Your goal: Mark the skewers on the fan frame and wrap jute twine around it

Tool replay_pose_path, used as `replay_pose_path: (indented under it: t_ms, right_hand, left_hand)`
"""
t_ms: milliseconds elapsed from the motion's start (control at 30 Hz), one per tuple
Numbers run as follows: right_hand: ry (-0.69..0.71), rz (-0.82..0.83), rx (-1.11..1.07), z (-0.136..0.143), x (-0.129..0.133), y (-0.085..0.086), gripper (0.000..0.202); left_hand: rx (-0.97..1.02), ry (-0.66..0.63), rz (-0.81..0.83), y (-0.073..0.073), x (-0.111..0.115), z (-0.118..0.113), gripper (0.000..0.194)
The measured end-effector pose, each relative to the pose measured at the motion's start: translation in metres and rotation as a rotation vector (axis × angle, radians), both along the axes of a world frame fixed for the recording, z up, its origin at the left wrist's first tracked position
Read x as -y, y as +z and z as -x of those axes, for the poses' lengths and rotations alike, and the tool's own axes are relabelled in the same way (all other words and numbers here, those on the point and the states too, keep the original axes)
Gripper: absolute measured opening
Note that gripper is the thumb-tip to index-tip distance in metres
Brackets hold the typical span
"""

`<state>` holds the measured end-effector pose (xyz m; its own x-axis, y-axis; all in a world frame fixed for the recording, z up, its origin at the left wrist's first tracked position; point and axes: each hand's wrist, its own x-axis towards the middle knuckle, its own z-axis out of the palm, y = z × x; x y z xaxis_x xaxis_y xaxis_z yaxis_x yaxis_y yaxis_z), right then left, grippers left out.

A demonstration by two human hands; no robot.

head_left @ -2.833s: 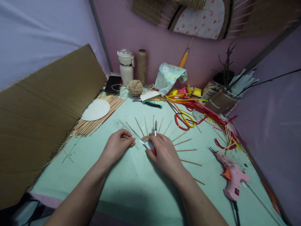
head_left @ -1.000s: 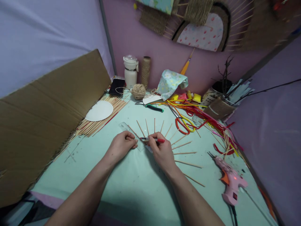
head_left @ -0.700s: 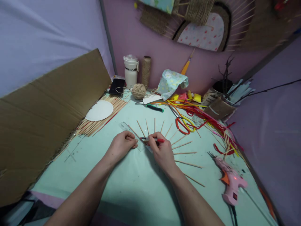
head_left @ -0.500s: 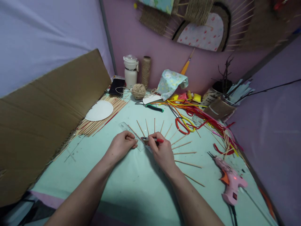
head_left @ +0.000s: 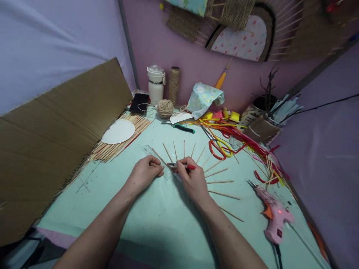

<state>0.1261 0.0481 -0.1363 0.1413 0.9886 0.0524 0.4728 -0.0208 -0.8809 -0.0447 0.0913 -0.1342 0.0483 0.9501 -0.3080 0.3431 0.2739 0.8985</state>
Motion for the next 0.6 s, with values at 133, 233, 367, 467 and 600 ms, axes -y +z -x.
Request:
replay_pose_path:
  t_ms: [133, 233, 367, 467, 600]
  right_hand:
    - [-0.023, -0.018, -0.033, 0.0, 0.001, 0.001, 0.026]
    - [-0.045, -0.075, -0.11, 0.0, 0.001, 0.002, 0.026]
    - [-0.084, -0.243, -0.22, 0.0, 0.002, 0.0, 0.023]
    - [-0.139, -0.351, -0.247, -0.002, 0.003, -0.002, 0.027]
    - [-0.183, -0.427, -0.207, -0.005, 0.006, 0.0, 0.027]
  left_hand:
    - [-0.022, -0.013, 0.013, 0.0, 0.0, 0.0, 0.015]
    - [-0.001, -0.001, 0.008, 0.008, 0.002, -0.003, 0.016]
    - [0.156, 0.198, -0.175, 0.021, 0.004, -0.005, 0.02]
    - [0.245, 0.384, -0.433, 0.024, 0.003, -0.004, 0.02]
    - [0.264, 0.489, -0.63, 0.018, -0.001, -0.001, 0.019]
